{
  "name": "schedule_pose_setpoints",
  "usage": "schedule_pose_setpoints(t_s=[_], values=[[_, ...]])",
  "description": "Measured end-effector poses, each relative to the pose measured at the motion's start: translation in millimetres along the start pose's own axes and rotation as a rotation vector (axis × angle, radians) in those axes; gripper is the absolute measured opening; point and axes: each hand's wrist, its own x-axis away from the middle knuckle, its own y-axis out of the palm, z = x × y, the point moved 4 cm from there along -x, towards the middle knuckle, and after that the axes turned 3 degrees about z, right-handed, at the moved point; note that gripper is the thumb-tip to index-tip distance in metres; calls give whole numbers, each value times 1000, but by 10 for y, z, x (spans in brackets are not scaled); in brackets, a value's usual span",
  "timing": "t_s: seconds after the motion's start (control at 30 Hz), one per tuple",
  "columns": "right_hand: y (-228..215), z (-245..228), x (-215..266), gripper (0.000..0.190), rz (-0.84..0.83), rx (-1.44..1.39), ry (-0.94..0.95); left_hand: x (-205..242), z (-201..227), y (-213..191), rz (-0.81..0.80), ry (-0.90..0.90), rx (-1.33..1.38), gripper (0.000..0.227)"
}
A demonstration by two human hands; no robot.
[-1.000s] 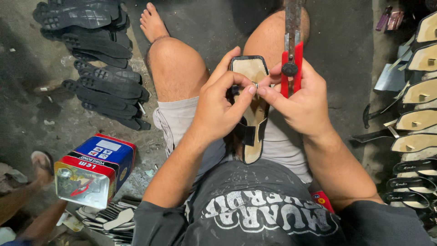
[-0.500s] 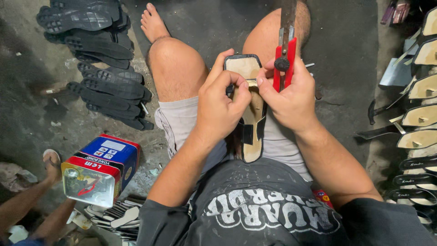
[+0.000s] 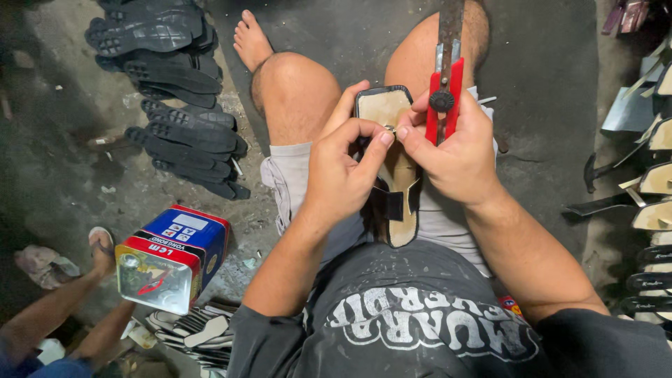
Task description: The person sits on the floor and repairs black sandals by attaching straps to the soles. They use a red utility knife to cut the straps and a hammer to secure them. The person handles multiple sandals, placing finished ones aside.
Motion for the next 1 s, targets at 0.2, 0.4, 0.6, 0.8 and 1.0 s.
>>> schedule_pose_setpoints(t_s=[0.2,0.4,0.6,0.8,1.0], values=[[-34,-91,114,29,55,269,-90,29,32,-7,-36,-86,20,12],[-56,-63,653,36,-138,534,143,53,137,-64,14,5,-101,13],[-74,84,958,36,-174,583,152,96,159,-71,33,25,-164,12],[-68,133,973,35,-172,620,162,144,192,-64,32,2,-167,12],[-110,162,1045,37,-244,543,122,224,224,-75,37,17,-122,11]])
